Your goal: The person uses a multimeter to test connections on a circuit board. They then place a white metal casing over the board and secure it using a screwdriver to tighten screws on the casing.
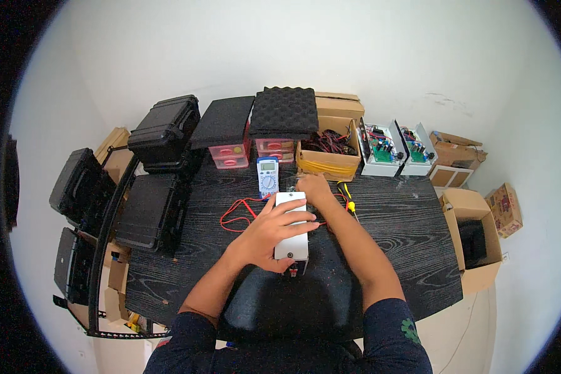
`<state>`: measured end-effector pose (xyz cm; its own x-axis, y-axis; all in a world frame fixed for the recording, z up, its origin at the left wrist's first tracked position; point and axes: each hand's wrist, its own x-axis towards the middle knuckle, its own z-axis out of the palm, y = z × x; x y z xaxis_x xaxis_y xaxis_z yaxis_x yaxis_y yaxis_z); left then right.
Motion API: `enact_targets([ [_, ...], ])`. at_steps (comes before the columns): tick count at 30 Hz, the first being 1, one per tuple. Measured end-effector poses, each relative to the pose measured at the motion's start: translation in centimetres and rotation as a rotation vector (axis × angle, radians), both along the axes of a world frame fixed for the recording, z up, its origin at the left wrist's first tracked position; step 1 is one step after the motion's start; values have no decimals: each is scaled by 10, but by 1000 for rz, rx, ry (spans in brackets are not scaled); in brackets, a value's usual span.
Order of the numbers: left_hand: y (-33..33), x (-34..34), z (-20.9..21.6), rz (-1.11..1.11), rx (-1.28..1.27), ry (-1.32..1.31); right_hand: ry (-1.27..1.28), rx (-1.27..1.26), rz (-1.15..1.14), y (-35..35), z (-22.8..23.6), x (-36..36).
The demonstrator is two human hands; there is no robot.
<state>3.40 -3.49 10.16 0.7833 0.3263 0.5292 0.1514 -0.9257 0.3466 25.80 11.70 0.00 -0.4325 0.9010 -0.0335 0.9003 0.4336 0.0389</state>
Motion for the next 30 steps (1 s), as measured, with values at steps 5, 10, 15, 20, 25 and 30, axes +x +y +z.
enact_targets([
  [5,-3,-2,3,34,-7,44,479,-127,-51,-9,20,11],
  [10,-3,0,1,31,-25,44,1545,-408,30,-51,59,17],
  [15,-3,1,0,30,-25,29,1429,-397,111,-91,97,17],
  [20,-4,1,4,41,-2,49,1242,-351,75,-102,116,12],
  [25,-4,0,4,26,-14,35,1176,-304,156,-100,125,12],
  [30,-3,1,1,12,-22,24,1002,-244,229,-99,137,13],
])
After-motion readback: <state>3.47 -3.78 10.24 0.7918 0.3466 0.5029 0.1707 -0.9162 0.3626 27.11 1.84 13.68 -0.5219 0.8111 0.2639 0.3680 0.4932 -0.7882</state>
